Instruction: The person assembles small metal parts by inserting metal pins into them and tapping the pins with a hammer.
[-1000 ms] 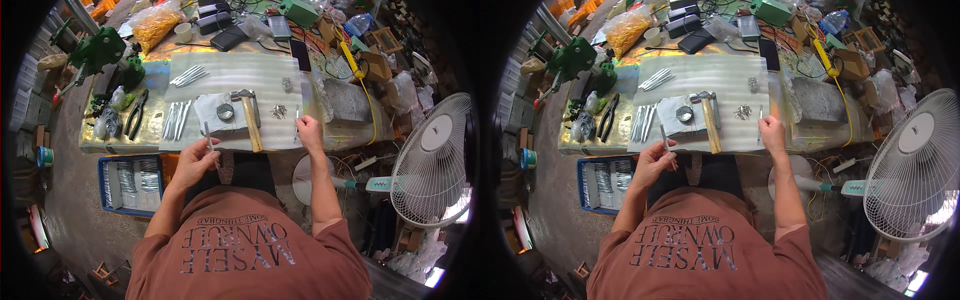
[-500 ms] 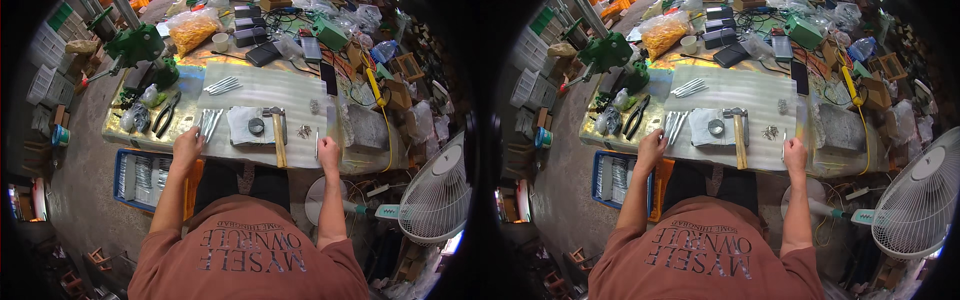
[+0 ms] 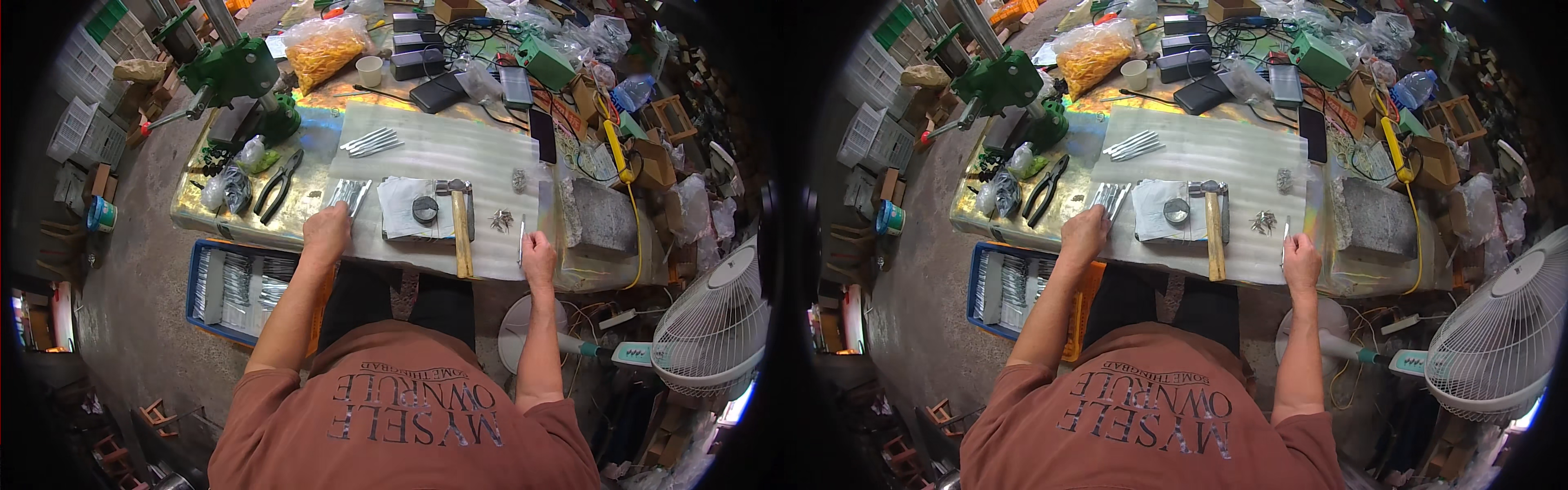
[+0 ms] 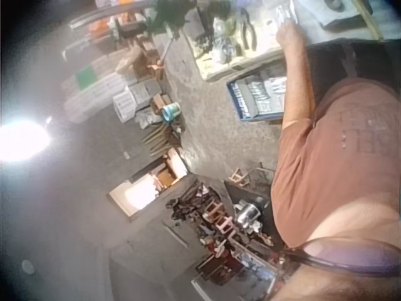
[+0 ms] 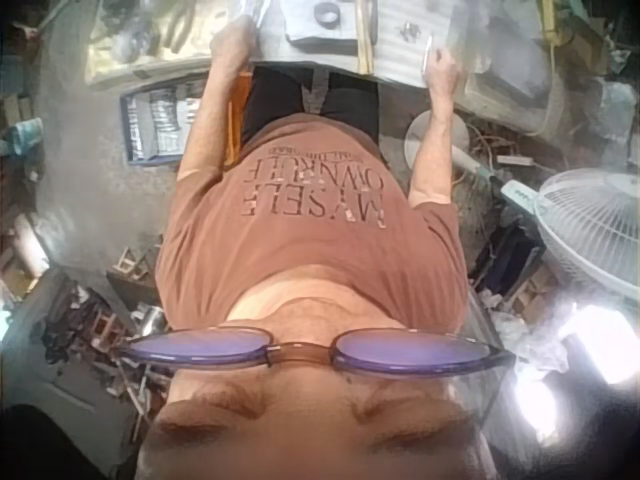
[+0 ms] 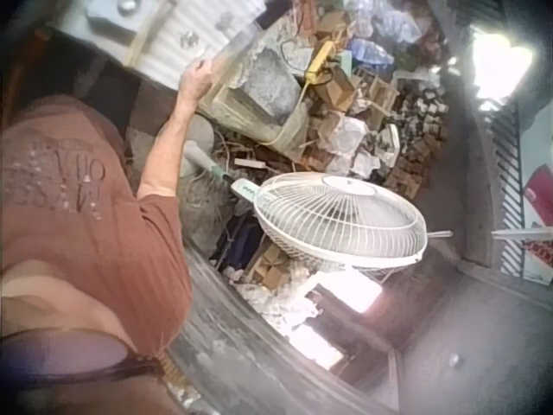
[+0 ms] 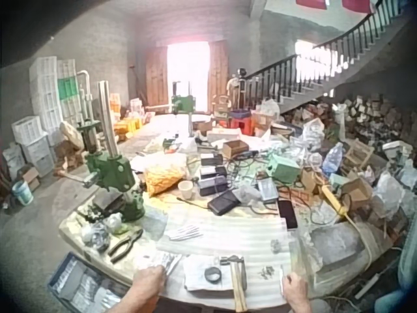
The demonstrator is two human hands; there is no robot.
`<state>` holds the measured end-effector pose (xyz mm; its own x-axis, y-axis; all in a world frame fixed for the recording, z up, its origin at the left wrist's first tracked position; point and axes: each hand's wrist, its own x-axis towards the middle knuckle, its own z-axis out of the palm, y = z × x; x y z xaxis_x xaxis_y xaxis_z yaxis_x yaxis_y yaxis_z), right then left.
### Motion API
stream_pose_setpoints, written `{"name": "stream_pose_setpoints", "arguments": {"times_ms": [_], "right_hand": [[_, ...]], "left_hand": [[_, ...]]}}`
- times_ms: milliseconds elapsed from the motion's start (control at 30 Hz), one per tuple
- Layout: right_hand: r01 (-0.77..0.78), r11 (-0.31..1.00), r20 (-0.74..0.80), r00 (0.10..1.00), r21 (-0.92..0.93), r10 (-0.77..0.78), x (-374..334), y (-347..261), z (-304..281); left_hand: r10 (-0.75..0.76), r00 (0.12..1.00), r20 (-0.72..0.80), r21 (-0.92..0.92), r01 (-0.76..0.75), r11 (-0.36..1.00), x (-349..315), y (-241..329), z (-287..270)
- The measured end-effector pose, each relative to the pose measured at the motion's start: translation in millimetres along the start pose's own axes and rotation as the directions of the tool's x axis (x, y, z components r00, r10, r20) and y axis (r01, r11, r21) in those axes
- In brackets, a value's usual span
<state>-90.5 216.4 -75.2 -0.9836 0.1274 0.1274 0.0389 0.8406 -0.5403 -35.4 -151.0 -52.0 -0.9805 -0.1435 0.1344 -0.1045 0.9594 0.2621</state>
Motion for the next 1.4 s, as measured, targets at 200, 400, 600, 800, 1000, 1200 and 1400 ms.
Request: {"name": "stream_pose_setpoints", "arguments": {"times_ms": [200, 400, 600, 800, 1000, 1200, 1400], "right_hand": [[-0.013, 1.0, 0.006, 1.0, -0.008, 0.013, -0.8, -0.6, 0.2], [0.0, 1.0, -0.001, 1.0, 0.002, 0.0, -1.9, 2.0, 1.4], [-0.001, 1.0, 0.002, 1.0, 0.021, 0.001, -1.0, 3.6, 2.7], [0.009, 1.0, -0.015, 1.0, 0.007, -0.009, -1.6, 2.2, 1.7], [0.023, 1.0, -0.023, 0.999, 0.011, -0.023, -3.9, 2.6, 1.7], [0.024, 1.0, -0.016, 1.0, 0.013, -0.024, -4.9, 0.5, 1.1], [0.024, 0.999, -0.018, 1.0, 0.023, -0.024, -4.5, -1.8, 0.4]], "left_hand": [[-0.007, 1.0, -0.03, -0.005, 0.007, 1.0, 1.6, -1.9, 5.6], [-0.069, 0.997, 0.034, 0.005, 0.069, 0.998, 0.6, -0.3, 2.1], [-0.045, 0.998, -0.038, 0.003, 0.045, 0.999, 5.9, 0.8, -3.1], [0.038, 0.986, -0.162, -0.105, -0.056, 0.993, 45.1, -6.5, -2.3], [0.063, 0.984, -0.165, -0.141, -0.086, 0.986, 91.6, -11.9, 13.3], [0.081, 0.991, -0.103, -0.054, -0.087, 0.995, 117.8, -4.9, 29.9], [0.044, 0.998, -0.055, -0.012, -0.044, 0.999, 121.1, -4.5, 37.2]]}}
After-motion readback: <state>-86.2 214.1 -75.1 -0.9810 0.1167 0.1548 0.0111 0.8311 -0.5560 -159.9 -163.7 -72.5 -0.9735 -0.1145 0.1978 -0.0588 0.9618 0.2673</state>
